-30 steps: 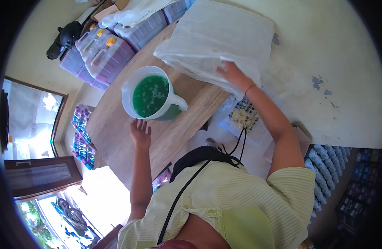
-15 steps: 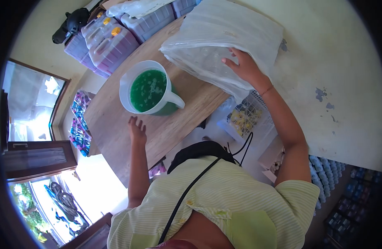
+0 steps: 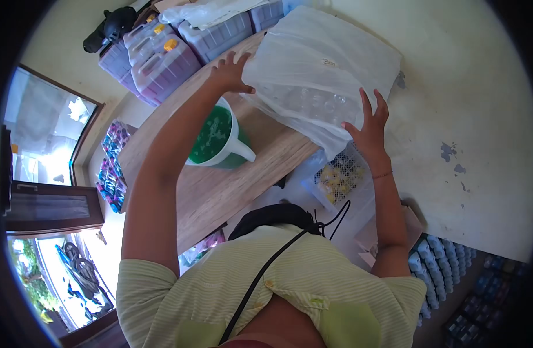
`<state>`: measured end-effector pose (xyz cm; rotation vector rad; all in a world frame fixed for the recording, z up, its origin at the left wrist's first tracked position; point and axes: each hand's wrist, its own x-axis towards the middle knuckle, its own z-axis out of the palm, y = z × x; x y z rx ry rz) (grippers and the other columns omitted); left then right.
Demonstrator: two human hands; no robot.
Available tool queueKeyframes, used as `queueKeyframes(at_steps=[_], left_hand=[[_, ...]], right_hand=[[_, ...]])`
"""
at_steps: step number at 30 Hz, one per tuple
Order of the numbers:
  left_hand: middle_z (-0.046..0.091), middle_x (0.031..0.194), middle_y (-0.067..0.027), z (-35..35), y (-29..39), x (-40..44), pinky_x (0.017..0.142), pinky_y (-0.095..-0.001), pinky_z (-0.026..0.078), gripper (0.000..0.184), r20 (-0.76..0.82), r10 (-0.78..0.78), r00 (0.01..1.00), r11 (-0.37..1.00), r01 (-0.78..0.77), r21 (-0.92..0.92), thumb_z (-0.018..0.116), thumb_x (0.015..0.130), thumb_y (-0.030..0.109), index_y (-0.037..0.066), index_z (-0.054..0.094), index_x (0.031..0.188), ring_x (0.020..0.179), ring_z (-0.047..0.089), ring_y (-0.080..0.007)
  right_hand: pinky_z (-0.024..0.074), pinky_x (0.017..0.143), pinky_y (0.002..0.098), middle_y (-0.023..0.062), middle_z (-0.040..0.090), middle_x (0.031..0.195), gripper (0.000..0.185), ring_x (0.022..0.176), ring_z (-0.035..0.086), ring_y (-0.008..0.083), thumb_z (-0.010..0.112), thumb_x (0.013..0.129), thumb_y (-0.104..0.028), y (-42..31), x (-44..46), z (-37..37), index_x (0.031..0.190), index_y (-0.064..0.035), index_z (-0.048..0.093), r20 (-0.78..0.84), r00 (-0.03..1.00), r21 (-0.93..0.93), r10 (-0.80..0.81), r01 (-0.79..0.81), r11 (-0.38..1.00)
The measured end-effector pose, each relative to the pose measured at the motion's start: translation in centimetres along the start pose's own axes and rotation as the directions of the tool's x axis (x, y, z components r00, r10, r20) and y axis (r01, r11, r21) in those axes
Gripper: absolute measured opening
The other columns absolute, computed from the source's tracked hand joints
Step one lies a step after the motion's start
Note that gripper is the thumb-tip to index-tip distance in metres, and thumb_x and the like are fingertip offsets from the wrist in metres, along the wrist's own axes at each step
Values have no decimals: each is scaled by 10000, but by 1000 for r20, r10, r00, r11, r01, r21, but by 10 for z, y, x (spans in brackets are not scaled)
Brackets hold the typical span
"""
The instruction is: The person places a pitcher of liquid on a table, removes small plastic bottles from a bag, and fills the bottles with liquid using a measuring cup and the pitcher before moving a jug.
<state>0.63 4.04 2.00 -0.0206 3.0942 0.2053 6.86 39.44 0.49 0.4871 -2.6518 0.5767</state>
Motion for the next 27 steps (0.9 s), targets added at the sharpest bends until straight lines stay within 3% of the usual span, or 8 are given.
queueKeyframes(at_steps=[2, 7, 8, 13, 18, 20, 23, 27], left_hand=[[471, 1251, -181, 14, 5, 31, 883, -494, 412, 735, 96, -76, 992, 983, 91, -159, 758, 600, 322, 155, 452, 1247, 1137, 474, -370], [661, 836, -145, -17, 4, 121, 742, -358, 497, 256, -236, -67, 969, 870, -59, -489, 678, 655, 169, 57, 663, 885, 840, 640, -288], [664, 834, -141, -41, 14, 115, 737, -361, 497, 249, -258, -97, 961, 850, -54, -524, 671, 657, 151, 45, 660, 881, 825, 642, -285], [667, 824, -138, -81, 16, 130, 729, -360, 494, 240, -318, -233, 919, 767, -28, -641, 629, 661, 121, 27, 656, 880, 794, 646, -272], [657, 835, -166, -82, -23, 129, 710, -352, 498, 241, -397, -301, 867, 684, -94, -724, 553, 703, 84, 23, 632, 923, 772, 645, -277], [628, 958, -208, -64, -48, 120, 799, -403, 468, 307, -492, -152, 857, 892, -96, -443, 527, 726, 112, 45, 616, 1013, 903, 604, -352], [596, 1013, -240, -29, -77, 98, 833, -432, 447, 360, -368, 135, 920, 966, -205, -157, 513, 758, 90, 51, 548, 1114, 957, 568, -391], [588, 1028, -247, -21, -67, 69, 839, -436, 444, 457, -251, 81, 965, 945, -154, -288, 505, 781, 78, 83, 449, 1234, 959, 568, -393]], right_hand=[[275, 1015, 461, 177, 260, 1351, 886, 1243, 231, 362, 777, 630, -232, 15, 0, 2, 1375, -187, 300, -46, 995, 2, 83, -83, 997], [403, 889, 386, 167, 493, 1133, 787, 1019, 488, 301, 740, 672, -215, 60, 19, 5, 1349, -166, 342, 271, 957, 120, 103, -140, 983], [430, 852, 369, 159, 541, 1071, 741, 958, 537, 284, 724, 692, -218, 60, 29, 1, 1337, -158, 363, 342, 930, 121, 136, -187, 975], [459, 749, 359, 123, 591, 918, 335, 825, 584, 269, 580, 828, -235, 88, 101, -12, 1131, -99, 537, 166, 984, -24, 64, -61, 998], [463, 759, 368, 114, 590, 945, 285, 877, 585, 279, 557, 833, -184, 74, 145, -9, 1106, -105, 534, 80, 997, -17, -15, 16, 1000], [465, 771, 370, 111, 582, 970, 289, 903, 581, 286, 552, 828, -167, 70, 138, 3, 1111, -110, 526, 115, 993, -24, -20, 23, 999], [464, 798, 372, 105, 563, 1028, 303, 947, 570, 294, 554, 817, -142, 68, 112, 25, 1116, -111, 515, 241, 970, -10, 7, -5, 1000], [463, 828, 363, 86, 542, 1084, 349, 983, 562, 271, 582, 799, -89, 59, 91, 31, 1139, -111, 508, 261, 965, 125, -8, -25, 992]])
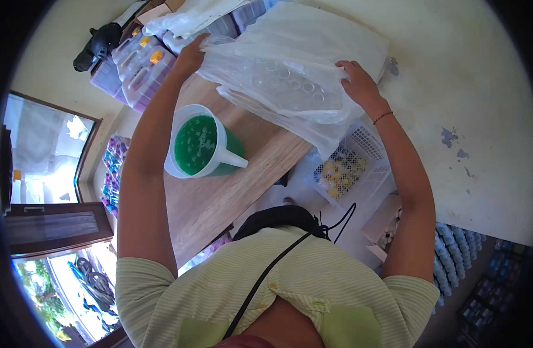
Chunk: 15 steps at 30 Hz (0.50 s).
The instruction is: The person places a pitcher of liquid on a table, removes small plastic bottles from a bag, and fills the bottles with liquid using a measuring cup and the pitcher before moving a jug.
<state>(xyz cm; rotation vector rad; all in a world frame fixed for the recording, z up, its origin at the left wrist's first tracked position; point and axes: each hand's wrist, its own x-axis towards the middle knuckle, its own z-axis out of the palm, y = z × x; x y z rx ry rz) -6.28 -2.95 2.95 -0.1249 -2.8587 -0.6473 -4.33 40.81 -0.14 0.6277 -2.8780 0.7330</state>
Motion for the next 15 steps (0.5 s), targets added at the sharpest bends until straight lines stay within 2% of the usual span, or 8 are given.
queueKeyframes(at_steps=[5, 8, 9, 10, 11, 12, 14, 15], left_hand=[[593, 1033, -244, 11, -18, -6, 834, -411, 454, 521, 22, 50, 999, 999, -50, -7, 551, 801, 158, 105, 395, 1295, 948, 580, -382], [605, 1012, -237, -4, 7, -16, 817, -396, 466, 506, 170, -161, 972, 977, 181, -110, 557, 822, 223, 99, 402, 1287, 924, 599, -357], [610, 1006, -228, -10, 17, -18, 806, -388, 471, 480, 166, -217, 962, 959, 242, -148, 543, 828, 256, 103, 429, 1269, 914, 605, -346], [615, 1000, -219, -17, 27, -20, 796, -381, 475, 460, 165, -271, 948, 936, 300, -186, 529, 835, 289, 107, 457, 1251, 904, 612, -334], [620, 994, -209, -19, 32, -21, 785, -374, 480, 446, 164, -324, 932, 908, 355, -224, 515, 841, 321, 110, 484, 1233, 895, 618, -323], [625, 985, -199, -15, 25, -17, 770, -371, 484, 431, 87, -299, 950, 926, 311, -213, 498, 843, 351, 115, 513, 1205, 859, 627, -310], [635, 967, -178, -7, 3, -7, 740, -366, 492, 427, -72, -242, 967, 958, 227, -178, 463, 848, 409, 126, 573, 1147, 787, 646, -285], [647, 934, -157, -16, 21, -13, 704, -371, 495, 442, -23, -356, 934, 913, 342, -224, 428, 847, 455, 136, 616, 1088, 691, 650, -278]], right_hand=[[502, 769, 328, 74, 550, 1087, 333, 953, 571, 220, 598, 804, -82, -73, -35, -24, 1130, -103, 536, -63, 996, 218, -66, 78, 973], [529, 682, 283, 78, 567, 1060, 281, 945, 574, 202, 594, 827, -103, -102, -66, 7, 1104, -79, 556, 62, 988, 423, -141, 102, 900], [529, 691, 281, 68, 547, 1104, 279, 967, 566, 172, 561, 858, -109, -106, -74, 23, 1136, -94, 538, 174, 970, 467, -170, 70, 881], [498, 799, 308, 108, 523, 1152, 321, 1049, 532, 223, 558, 868, -139, -106, -78, 43, 1181, -86, 510, 212, 959, 469, -187, 68, 880], [444, 880, 333, 131, 491, 1206, 377, 1111, 485, 263, 549, 877, -192, -95, -77, 67, 1225, -72, 469, 131, 964, 365, -231, 169, 915], [391, 961, 357, 155, 458, 1259, 441, 1174, 439, 302, 541, 885, -245, -85, -69, 82, 1268, -57, 429, 57, 957, 248, -283, 261, 933], [340, 999, 375, 175, 432, 1287, 502, 1201, 399, 326, 526, 882, -302, -70, -45, 79, 1285, -33, 397, -45, 986, 101, -161, 165, 981], [314, 1019, 383, 185, 419, 1301, 536, 1215, 379, 337, 519, 880, -331, -61, -32, 75, 1294, -21, 381, -102, 989, 33, -106, 110, 993]])
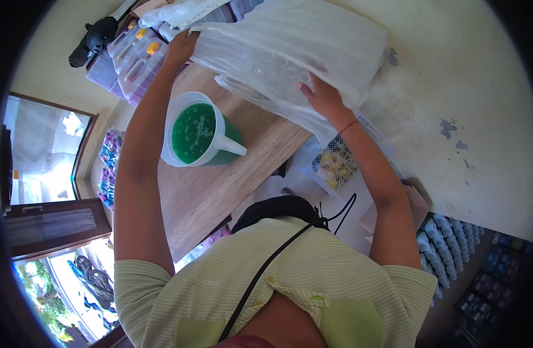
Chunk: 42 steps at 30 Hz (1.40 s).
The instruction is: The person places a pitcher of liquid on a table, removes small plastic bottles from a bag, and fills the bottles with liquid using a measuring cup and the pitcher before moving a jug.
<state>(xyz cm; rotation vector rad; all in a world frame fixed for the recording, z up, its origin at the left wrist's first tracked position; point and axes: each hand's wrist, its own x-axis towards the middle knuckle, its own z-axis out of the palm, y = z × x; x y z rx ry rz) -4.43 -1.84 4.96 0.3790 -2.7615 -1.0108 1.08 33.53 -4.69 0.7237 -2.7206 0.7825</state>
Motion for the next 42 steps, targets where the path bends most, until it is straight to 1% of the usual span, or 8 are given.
queueKeyframes(at_steps=[5, 8, 11, 14, 20, 23, 35, 42], left_hand=[[651, 868, -169, 5, -1, -6, 683, -382, 497, 441, -140, 127, 982, 982, -104, 161, 432, 853, 448, 109, 617, 1065, 637, 644, -286], [649, 850, -179, 8, -2, 3, 686, -389, 501, 449, -151, 121, 981, 988, -105, 113, 431, 853, 454, 94, 620, 1044, 646, 644, -297], [645, 861, -188, 6, 0, 9, 686, -394, 508, 450, -136, 77, 988, 997, -77, 11, 430, 854, 451, 91, 616, 1048, 665, 646, -307], [641, 890, -195, 8, -6, 21, 668, -386, 518, 438, -119, 39, 992, 998, -45, -45, 433, 854, 433, 95, 609, 1069, 687, 648, -306], [631, 954, -200, 1, -5, 29, 631, -366, 527, 395, -62, -42, 997, 998, 39, -52, 448, 852, 384, 138, 583, 1130, 723, 647, -297], [631, 980, -181, -4, -16, 33, 691, -385, 512, 390, -69, 19, 997, 999, -16, 36, 455, 851, 382, 158, 573, 1148, 782, 639, -302], [601, 1074, -164, -3, -152, 49, 855, -420, 436, 403, 290, 220, 932, 893, -312, 324, 584, 813, 270, 127, 535, 1187, 1012, 562, -331], [613, 1009, -171, 21, -205, 45, 823, -380, 439, 470, 443, 168, 881, 878, -338, 339, 637, 792, 289, 81, 510, 1194, 954, 576, -303]], right_hand=[[243, 1056, 355, 176, 362, 1358, 590, 1260, 324, 329, 499, 887, -375, 19, 31, -47, 1324, -9, 348, -205, 973, 23, -107, 114, 993], [301, 1028, 361, 159, 385, 1343, 552, 1257, 347, 284, 537, 873, -354, 1, 8, -43, 1303, -38, 395, -79, 996, 89, -39, 46, 995], [388, 957, 344, 135, 426, 1298, 527, 1225, 391, 222, 582, 853, -338, -60, -19, -77, 1289, -81, 433, 254, 962, 564, 104, -234, 792], [439, 887, 323, 99, 455, 1232, 536, 1182, 423, 168, 620, 827, -344, -74, -36, -110, 1281, -113, 454, 216, 965, 612, 148, -252, 749], [432, 899, 349, 148, 288, 1298, 723, 1157, 424, 263, 670, 763, -441, 16, -57, -72, 1346, -154, 354, -197, 931, 146, 309, -283, 948], [425, 919, 355, 182, 215, 1327, 789, 1153, 399, 306, 686, 742, -456, 71, -59, -8, 1367, -173, 298, -160, 824, 541, 544, -388, 746], [448, 804, 309, 136, 387, 1207, 529, 1026, 470, 223, 649, 753, -35, -4, -68, 63, 1216, -107, 403, 167, 939, 574, 300, -340, 745], [465, 719, 309, 79, 560, 831, 520, 747, 575, 197, 595, 740, 34, -37, -74, 79, 1183, -156, 402, 330, 878, 478, 347, -472, 741]])
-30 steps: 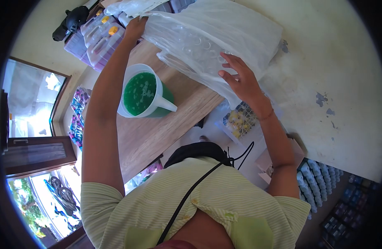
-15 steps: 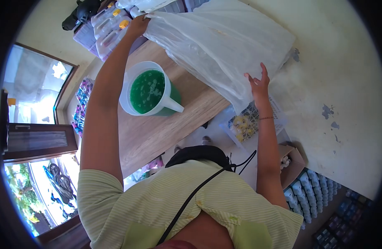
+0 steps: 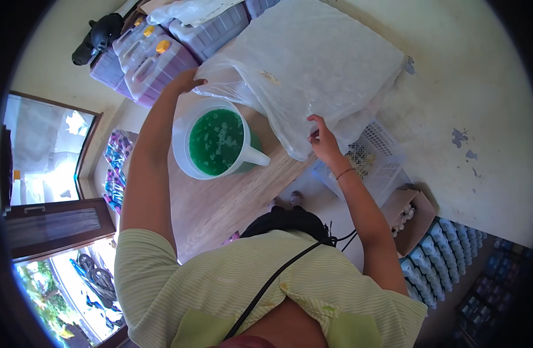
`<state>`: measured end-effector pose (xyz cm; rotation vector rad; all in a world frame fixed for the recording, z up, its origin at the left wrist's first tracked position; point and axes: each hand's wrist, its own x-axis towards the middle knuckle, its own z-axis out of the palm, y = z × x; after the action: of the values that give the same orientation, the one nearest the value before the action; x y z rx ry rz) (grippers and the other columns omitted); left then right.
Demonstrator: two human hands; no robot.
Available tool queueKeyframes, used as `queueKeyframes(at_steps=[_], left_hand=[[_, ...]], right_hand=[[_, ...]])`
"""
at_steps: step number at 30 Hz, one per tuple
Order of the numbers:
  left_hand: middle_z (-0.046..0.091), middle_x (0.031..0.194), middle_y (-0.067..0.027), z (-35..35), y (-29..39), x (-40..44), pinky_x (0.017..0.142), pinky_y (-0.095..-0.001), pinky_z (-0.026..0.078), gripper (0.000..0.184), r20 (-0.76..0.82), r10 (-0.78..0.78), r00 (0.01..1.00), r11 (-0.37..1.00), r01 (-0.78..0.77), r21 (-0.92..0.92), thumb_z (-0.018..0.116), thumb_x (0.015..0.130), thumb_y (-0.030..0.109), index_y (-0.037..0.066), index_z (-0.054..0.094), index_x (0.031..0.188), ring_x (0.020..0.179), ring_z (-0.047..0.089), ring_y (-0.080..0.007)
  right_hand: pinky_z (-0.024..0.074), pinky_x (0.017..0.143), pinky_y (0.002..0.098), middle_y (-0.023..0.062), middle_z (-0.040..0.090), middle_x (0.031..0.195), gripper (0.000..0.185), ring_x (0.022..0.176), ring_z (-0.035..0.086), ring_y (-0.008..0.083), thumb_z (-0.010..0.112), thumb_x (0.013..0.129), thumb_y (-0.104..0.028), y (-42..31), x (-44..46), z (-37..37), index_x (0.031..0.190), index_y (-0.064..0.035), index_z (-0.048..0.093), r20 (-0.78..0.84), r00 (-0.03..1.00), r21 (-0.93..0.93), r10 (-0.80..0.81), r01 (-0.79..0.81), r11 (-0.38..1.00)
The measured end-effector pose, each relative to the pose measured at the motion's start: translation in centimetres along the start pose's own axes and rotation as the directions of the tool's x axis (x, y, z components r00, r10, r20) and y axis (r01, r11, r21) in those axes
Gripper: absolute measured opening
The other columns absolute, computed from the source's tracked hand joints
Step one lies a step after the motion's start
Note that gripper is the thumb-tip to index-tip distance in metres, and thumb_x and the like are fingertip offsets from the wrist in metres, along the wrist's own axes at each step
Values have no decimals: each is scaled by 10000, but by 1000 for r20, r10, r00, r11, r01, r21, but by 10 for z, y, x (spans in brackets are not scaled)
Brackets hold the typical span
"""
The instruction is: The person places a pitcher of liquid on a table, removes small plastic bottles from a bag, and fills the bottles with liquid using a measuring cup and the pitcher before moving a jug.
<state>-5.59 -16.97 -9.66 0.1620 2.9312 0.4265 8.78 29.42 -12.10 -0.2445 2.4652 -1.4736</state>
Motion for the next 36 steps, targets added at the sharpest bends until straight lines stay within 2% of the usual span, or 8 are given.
queueKeyframes(at_steps=[8, 11, 14, 17, 21, 26, 30, 36], left_hand=[[612, 1042, -117, 5, -27, 7, 747, -375, 474, 683, 577, -16, 817, 1000, -2, 29, 717, 720, 315, 150, 400, 1302, 913, 603, -207], [513, 1235, -113, -59, 24, -14, 866, -500, 422, 836, 682, -286, 673, 951, 289, 114, 723, 687, 472, 203, 311, 1364, 1116, 510, -250], [401, 1328, -187, -107, 55, -10, 913, -375, 429, 959, 635, -216, 741, 959, 282, -3, 688, 654, 604, 9, 357, 1328, 1153, 475, -296], [375, 1352, -205, -110, 84, 20, 993, -428, 342, 1007, 408, -204, 890, 973, 231, -18, 543, 662, 736, -16, 377, 1311, 1245, 373, -336], [356, 1357, -223, -51, 92, 97, 1032, -424, 283, 1045, 272, -123, 955, 981, 158, -111, 374, 672, 826, 4, 373, 1317, 1261, 337, -367], [313, 1372, -249, 26, 92, 158, 1038, -392, 271, 1063, -4, -168, 986, 943, 159, -293, 414, 692, 795, -23, 271, 1356, 1246, 357, -360], [189, 1421, -262, 42, 100, 160, 1084, -413, 191, 1227, 90, -126, 988, 879, 153, -452, 532, 570, 814, -40, 186, 1380, 1335, 192, -347], [342, 1378, -166, 8, 107, 161, 1015, -455, 287, 1150, 479, -313, 820, 942, 334, 43, 739, 532, 639, 39, 248, 1382, 1266, 335, -300]], right_hand=[[463, 699, 292, 67, 546, 724, 413, 733, 583, 169, 567, 769, -6, 22, -19, 8, 1142, -149, 461, 75, 997, 27, -12, 10, 1000], [465, 738, 301, 80, 545, 886, 410, 822, 570, 173, 634, 773, -120, -13, -18, -54, 1149, -113, 471, -213, 977, -40, -8, -1, 999], [463, 796, 344, 165, 364, 1276, 680, 1032, 514, 262, 706, 760, -292, 9, 13, -110, 1302, -137, 326, -569, 821, 25, 49, -42, 999], [448, 838, 392, 205, 195, 1378, 926, 1165, 424, 328, 730, 724, -381, -15, 39, -118, 1390, -168, 123, -473, 825, 436, 308, -85, 896], [415, 859, 467, 182, 166, 1408, 1071, 1253, 316, 322, 734, 707, -408, 12, 48, -89, 1402, -151, -40, -464, 849, 263, 252, -140, 955], [409, 865, 461, 187, 181, 1386, 1122, 1234, 319, 295, 753, 700, -322, 7, 25, -70, 1384, -135, -117, -137, 899, 652, 415, -233, 722], [405, 840, 473, 188, 180, 1381, 1137, 1157, 400, 295, 721, 734, -325, -9, 16, -48, 1356, -59, -193, 20, 915, 649, 403, -319, 690], [257, 1041, 376, 201, 158, 1376, 1112, 1258, 264, 302, 740, 709, -189, 9, 24, -35, 1335, 7, -157, -32, 977, 467, 211, -172, 867]])
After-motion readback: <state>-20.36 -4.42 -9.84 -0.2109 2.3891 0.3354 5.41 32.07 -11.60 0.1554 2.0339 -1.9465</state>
